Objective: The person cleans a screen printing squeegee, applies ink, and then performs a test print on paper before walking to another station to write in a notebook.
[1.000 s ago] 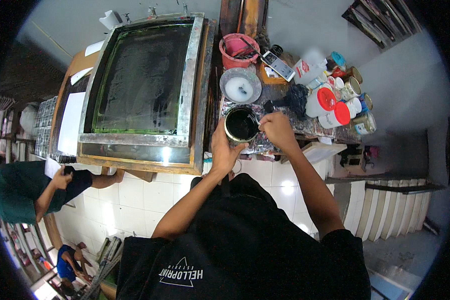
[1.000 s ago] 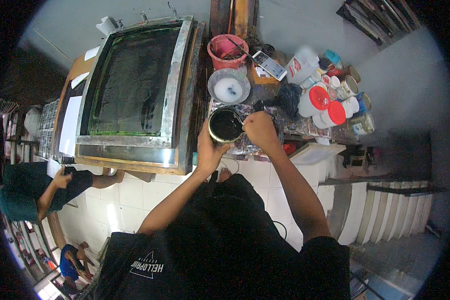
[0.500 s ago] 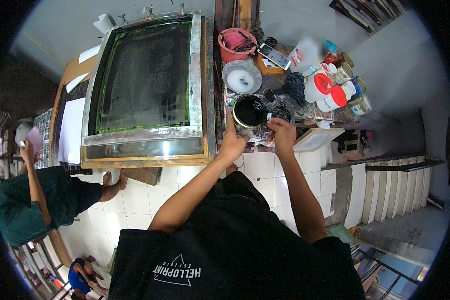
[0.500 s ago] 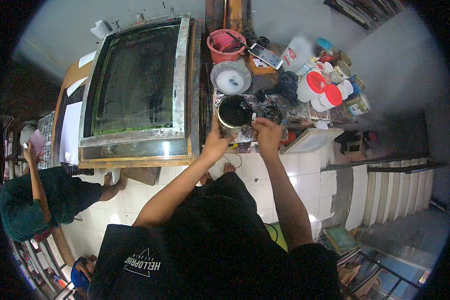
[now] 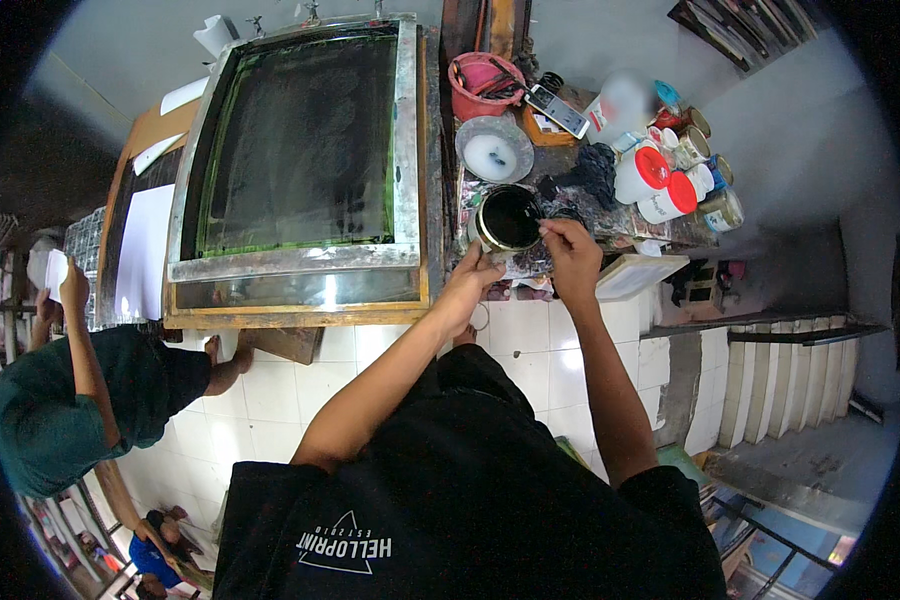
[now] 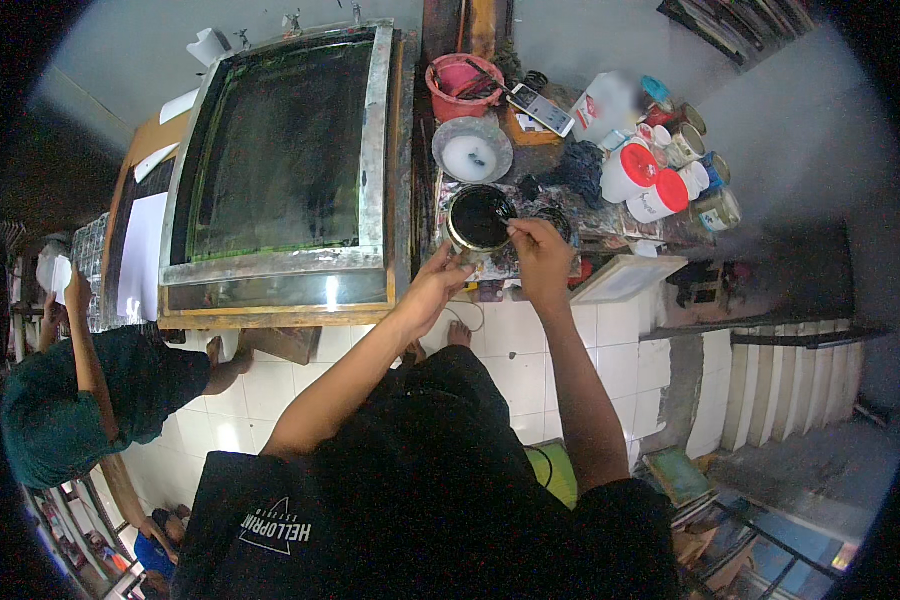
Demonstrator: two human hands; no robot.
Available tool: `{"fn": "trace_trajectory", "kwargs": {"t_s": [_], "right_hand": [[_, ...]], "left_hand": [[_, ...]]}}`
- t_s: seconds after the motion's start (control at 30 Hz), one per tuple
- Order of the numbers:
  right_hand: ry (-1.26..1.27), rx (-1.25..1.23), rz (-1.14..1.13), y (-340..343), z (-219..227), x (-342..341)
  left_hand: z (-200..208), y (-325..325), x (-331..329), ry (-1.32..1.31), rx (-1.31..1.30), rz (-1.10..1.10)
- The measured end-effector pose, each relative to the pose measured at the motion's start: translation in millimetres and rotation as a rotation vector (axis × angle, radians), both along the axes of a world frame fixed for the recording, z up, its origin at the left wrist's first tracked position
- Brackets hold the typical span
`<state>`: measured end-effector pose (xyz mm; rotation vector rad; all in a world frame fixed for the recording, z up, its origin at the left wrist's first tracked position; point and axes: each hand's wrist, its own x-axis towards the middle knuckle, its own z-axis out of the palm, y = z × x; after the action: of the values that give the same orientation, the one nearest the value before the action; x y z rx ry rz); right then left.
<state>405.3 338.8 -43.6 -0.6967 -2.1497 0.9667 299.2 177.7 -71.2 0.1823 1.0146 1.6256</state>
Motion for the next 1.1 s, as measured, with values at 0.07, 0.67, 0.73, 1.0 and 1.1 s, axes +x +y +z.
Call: {"fn": "trace_trajectory", "kwargs": {"t_s": [0.07,0.67,0.73,1.0,1.1], "right_hand": [[-0.149,0.369,0.206,6.4,7.1,3.4],[-0.283,0.211,0.300,8.8,27.2,16.4],[-0.238,-0.106,0.130,12.9,23.2,17.4],[-0.149,0.020,0.001,33.6,46.1,-24.8],[-0.233,0.162,0.132,37.1,53.9,-48.9]], "left_hand": [[0.4,0.0,-0.5,-0.023,0.028,-0.002],[-11.2,1.3,-0.9,-0.017,0.071,-0.018],[-11.1,2.4,1.0,0.009,0.093,-0.018],[-22.9,2.2,0.0,0.014,0.025,-0.009],[-15.8,1.5,-1.6,0.004,0.044,-0.023]]}}
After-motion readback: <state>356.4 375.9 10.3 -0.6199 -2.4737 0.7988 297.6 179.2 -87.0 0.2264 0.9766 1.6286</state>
